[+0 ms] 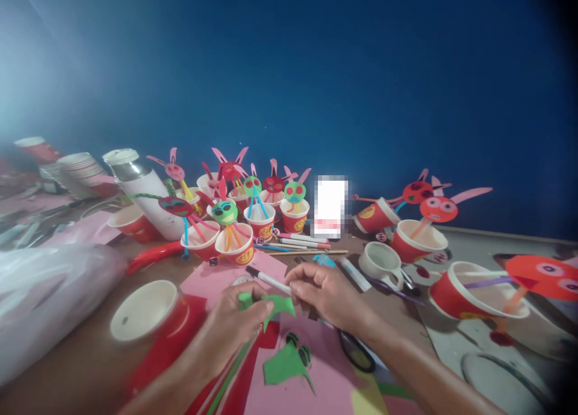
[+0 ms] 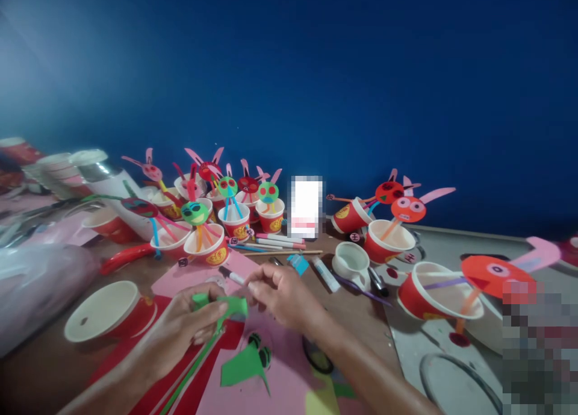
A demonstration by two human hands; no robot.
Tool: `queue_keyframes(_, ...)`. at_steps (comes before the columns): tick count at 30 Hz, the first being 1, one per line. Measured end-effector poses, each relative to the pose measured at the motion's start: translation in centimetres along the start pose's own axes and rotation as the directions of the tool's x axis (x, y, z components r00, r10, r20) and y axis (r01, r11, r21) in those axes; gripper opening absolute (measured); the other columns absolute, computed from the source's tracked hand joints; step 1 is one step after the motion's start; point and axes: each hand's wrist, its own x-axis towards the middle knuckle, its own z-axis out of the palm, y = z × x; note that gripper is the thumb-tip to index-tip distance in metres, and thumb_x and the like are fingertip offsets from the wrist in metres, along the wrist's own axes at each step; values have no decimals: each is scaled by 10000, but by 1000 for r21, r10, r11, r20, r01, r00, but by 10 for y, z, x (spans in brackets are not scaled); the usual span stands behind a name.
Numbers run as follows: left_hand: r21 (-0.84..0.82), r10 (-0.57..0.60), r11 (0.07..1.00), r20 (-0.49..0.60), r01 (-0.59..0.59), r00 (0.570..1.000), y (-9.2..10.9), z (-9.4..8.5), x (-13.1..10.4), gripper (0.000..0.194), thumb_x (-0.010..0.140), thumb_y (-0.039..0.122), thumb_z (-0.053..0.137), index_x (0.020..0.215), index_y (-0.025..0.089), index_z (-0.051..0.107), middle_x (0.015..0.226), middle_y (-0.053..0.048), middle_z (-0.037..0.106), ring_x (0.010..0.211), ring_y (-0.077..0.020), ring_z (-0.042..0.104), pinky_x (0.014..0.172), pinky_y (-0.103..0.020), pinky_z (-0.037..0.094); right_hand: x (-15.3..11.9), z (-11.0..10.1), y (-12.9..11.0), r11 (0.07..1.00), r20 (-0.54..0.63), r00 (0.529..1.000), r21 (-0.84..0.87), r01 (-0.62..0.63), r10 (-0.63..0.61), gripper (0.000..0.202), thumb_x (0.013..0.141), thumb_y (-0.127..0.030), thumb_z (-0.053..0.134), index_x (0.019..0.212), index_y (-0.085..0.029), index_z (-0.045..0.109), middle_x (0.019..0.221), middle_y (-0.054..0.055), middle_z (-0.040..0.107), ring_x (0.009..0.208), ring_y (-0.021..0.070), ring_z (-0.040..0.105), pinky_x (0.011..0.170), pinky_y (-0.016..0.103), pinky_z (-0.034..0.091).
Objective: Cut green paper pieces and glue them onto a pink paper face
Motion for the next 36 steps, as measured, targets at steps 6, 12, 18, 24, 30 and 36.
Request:
queue_keyframes(6,-292,-38,956,-9,34,999,-8,-1,3,228,769,309,606,698,189,426,413,117,316,377,-31,224,394,-173,183,4,-3,0,1000,-31,999,18,10,-10,282,872,-371,419,817,-159,596,675,0,549,562,99,487,519,216,377)
queue_keyframes(12,-269,-32,963,-37,21,999,-15,6,3,199,747,291,622,710,177,463,406,101,384,356,-29,273,378,-172,198,-2,3,-4,992,25,1000,-129,10,-7,132,773,-301,594,727,-177,596,620,-38,493,547,89,425,501,200,336)
queue_keyframes(18,-278,-66,957,66,82,996,-22,7,-1,141,726,229,601,696,159,482,553,29,542,373,-26,338,385,-178,219,-1,1,-3,979,35,999,-202,-5,13,158,815,-253,492,686,-181,546,593,-42,492,524,93,437,510,210,344)
queue_keyframes(24,-243,-40,968,75,58,996,-25,5,-2,122,713,258,601,751,163,534,432,82,391,390,-49,322,399,-183,236,-4,2,-8,962,67,998,-271,20,-2,155,779,-200,513,626,-180,536,550,-63,445,525,87,390,522,207,307)
queue_keyframes(30,-83,-98,991,35,101,995,-18,10,-3,122,679,211,575,617,173,477,368,95,362,355,-44,273,386,-198,197,-4,8,-4,962,60,998,-272,35,-20,148,779,-178,503,633,-180,525,568,-57,447,550,90,409,533,202,317)
queue_keyframes(36,-117,-104,987,47,108,994,-20,9,-4,136,683,197,571,615,177,455,387,99,364,355,-41,272,378,-192,187,-4,9,1,975,25,999,-218,28,-23,219,852,-319,451,690,-187,518,623,-37,496,571,100,450,533,211,344)
